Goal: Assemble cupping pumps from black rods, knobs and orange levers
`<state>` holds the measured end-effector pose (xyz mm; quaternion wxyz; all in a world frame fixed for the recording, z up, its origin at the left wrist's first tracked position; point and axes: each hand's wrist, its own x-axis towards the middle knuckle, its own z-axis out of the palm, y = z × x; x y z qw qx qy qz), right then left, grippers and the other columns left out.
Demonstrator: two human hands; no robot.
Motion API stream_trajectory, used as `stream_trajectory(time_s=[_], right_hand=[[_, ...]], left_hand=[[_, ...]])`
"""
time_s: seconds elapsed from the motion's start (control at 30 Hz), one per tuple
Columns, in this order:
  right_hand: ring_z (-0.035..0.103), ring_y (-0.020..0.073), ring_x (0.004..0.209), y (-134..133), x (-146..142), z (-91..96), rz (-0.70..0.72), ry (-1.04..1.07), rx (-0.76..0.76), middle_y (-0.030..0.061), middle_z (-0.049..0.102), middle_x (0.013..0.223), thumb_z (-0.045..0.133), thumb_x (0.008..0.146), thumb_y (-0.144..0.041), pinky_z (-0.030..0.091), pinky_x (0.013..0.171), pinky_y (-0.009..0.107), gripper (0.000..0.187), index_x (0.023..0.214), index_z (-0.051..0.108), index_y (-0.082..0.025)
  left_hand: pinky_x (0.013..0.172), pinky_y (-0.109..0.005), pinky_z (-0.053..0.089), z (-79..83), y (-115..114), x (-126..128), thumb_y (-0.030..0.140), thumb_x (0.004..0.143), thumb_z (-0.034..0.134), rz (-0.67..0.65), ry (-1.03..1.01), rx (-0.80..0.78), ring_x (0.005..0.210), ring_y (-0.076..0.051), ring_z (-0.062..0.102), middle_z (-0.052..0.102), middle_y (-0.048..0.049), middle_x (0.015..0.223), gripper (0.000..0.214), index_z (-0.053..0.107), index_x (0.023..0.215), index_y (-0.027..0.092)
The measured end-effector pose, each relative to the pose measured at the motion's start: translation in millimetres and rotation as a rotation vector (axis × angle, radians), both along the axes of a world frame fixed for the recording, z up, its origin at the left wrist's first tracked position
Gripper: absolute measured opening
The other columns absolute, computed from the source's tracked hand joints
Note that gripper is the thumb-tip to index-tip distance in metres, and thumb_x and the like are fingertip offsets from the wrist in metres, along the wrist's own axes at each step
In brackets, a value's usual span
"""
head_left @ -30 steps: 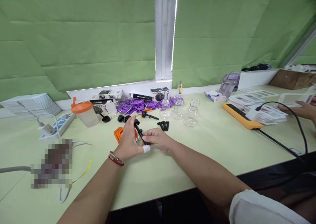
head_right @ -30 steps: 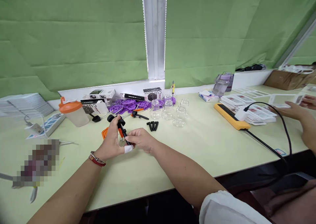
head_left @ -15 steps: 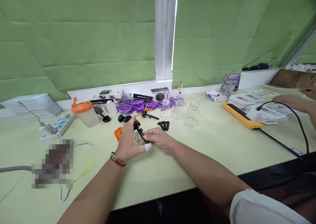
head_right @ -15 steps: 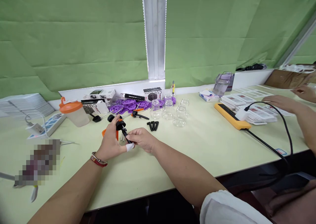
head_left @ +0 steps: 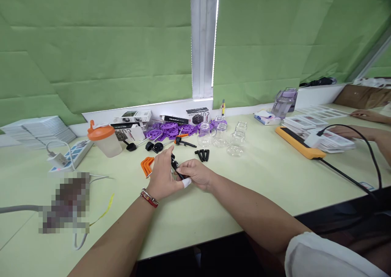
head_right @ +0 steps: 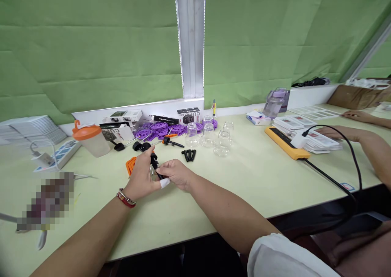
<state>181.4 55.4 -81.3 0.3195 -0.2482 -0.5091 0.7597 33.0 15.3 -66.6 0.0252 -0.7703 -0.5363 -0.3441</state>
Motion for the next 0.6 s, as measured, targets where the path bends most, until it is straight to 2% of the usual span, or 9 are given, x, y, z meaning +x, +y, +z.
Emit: stream_trajectory(time_s=[0.2,0.4,0.5,0.53,0.6], right_hand=[[0.053,0.0097,0.052,1.4,0.4,-2.0,0.014,0.003,-0.010,0.0013,0.064,0.058,0.077,0.061,-0.035,0.037,0.056,0.024,0.028,0.065,0.064,-0.011],[0.053,0.0093,0.054,2.0,1.5,3.4,0.051,-0.004,-0.002,0.0015,0.064,0.059,0.079,0.060,-0.042,0.039,0.056,0.023,0.036,0.068,0.066,-0.010],[0.054,0.0105,0.050,5.3,4.7,9.7,0.099,-0.037,0.072,0.0013,0.061,0.056,0.074,0.065,-0.050,0.042,0.053,0.025,0.042,0.074,0.066,-0.010],[0.054,0.0110,0.050,7.8,6.3,10.9,0.080,-0.055,0.112,0.0017,0.062,0.057,0.071,0.069,-0.050,0.043,0.052,0.025,0.041,0.078,0.066,-0.010],[0.055,0.0109,0.052,14.5,9.9,10.3,-0.048,-0.141,0.206,0.0033,0.065,0.064,0.065,0.077,-0.044,0.044,0.052,0.025,0.033,0.085,0.065,-0.012]], left_hand=[[0.093,-0.049,0.038,0.9,-2.1,3.9,0.047,0.058,0.070,0.029,-0.012,-0.011,0.112,-0.035,0.047,0.047,-0.0151,0.123,0.101,0.023,0.142,0.016],[0.088,-0.047,0.042,12.0,-8.0,4.2,0.047,0.056,0.073,0.063,-0.096,-0.087,0.106,-0.033,0.052,0.053,-0.0119,0.115,0.099,0.028,0.141,0.020],[0.086,-0.044,0.043,21.7,-10.2,-2.1,0.045,0.055,0.075,0.027,-0.251,-0.202,0.102,-0.030,0.055,0.055,-0.0096,0.113,0.099,0.028,0.139,0.023],[0.084,-0.041,0.044,25.3,-10.9,-5.5,0.043,0.057,0.074,0.000,-0.341,-0.268,0.099,-0.027,0.056,0.056,-0.0087,0.110,0.096,0.028,0.139,0.023],[0.073,-0.034,0.047,32.0,-12.1,-13.1,0.042,0.065,0.068,-0.073,-0.590,-0.436,0.089,-0.023,0.059,0.059,-0.0068,0.103,0.085,0.028,0.137,0.023]])
